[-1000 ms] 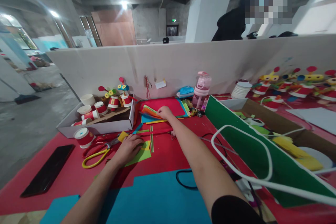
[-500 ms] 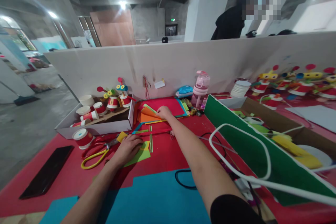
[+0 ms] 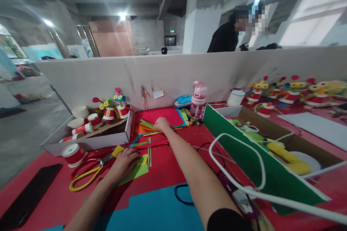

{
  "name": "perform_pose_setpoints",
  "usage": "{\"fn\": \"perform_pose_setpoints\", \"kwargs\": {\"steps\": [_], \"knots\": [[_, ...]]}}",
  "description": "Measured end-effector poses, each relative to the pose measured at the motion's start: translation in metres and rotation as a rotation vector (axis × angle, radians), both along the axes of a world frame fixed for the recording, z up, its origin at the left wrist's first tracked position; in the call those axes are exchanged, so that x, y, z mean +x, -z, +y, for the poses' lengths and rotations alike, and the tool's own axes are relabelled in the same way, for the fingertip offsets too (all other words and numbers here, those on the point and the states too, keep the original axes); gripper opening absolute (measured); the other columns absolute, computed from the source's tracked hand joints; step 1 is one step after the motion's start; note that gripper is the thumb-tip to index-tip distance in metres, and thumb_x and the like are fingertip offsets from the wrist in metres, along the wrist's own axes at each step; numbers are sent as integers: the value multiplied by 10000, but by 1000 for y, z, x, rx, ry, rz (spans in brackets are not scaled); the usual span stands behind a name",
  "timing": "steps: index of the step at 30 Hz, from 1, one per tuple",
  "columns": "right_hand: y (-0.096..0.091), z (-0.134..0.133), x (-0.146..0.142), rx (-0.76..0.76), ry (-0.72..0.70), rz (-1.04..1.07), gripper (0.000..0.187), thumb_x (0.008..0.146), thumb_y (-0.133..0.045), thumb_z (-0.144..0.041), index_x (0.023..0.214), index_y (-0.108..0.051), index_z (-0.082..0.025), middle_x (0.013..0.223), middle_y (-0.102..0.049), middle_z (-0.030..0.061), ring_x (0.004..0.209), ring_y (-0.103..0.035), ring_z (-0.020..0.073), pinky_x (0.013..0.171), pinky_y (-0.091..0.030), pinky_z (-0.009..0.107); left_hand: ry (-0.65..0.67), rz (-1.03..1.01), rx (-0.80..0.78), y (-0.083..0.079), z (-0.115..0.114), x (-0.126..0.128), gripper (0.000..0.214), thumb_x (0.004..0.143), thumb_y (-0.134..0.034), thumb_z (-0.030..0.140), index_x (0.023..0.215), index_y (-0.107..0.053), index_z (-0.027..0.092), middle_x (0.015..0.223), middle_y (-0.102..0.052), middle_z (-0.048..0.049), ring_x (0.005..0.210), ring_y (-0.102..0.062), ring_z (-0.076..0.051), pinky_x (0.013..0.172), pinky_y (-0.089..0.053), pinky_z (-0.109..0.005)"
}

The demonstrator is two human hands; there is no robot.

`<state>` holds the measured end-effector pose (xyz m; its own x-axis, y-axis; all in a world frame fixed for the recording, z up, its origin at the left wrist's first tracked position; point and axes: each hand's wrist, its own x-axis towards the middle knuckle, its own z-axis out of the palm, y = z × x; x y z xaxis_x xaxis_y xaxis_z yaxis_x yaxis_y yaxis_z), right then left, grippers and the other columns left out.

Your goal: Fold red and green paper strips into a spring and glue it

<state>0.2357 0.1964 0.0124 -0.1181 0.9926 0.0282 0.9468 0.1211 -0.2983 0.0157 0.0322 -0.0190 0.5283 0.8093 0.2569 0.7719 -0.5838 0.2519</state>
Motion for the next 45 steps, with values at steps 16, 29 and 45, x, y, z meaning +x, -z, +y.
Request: {"fn": "perform_pose_setpoints", "kwargs": {"steps": [16, 29, 45], "knots": [[17, -11, -10, 317, -120, -133, 282, 918, -359, -160, 1054, -605, -137, 1070, -620, 160, 1058, -544, 229, 904, -391, 320, -26, -25, -28, -3, -3, 2, 205, 866, -472, 248, 985, -639, 243, 1035, -604, -63, 991, -500, -215, 841, -388, -351], [21, 4, -16, 311, 35, -71, 268, 895, -382, -114, 1141, -487, -130, 1094, -564, 149, 943, -603, 199, 789, -459, 286, -31, -13, -35, -5, -3, 2, 199, 865, -475, 246, 971, -643, 243, 995, -600, -60, 975, -494, -206, 836, -378, -346], [14, -3, 1, 378, -457, 275, 341, 752, -382, -81, 870, -682, -193, 1494, -310, 38, 1145, -529, 213, 933, -414, 354, -34, 6, -37, -4, -4, 2, 206, 854, -493, 235, 995, -642, 239, 1014, -596, -67, 989, -474, -218, 843, -366, -362]]}}
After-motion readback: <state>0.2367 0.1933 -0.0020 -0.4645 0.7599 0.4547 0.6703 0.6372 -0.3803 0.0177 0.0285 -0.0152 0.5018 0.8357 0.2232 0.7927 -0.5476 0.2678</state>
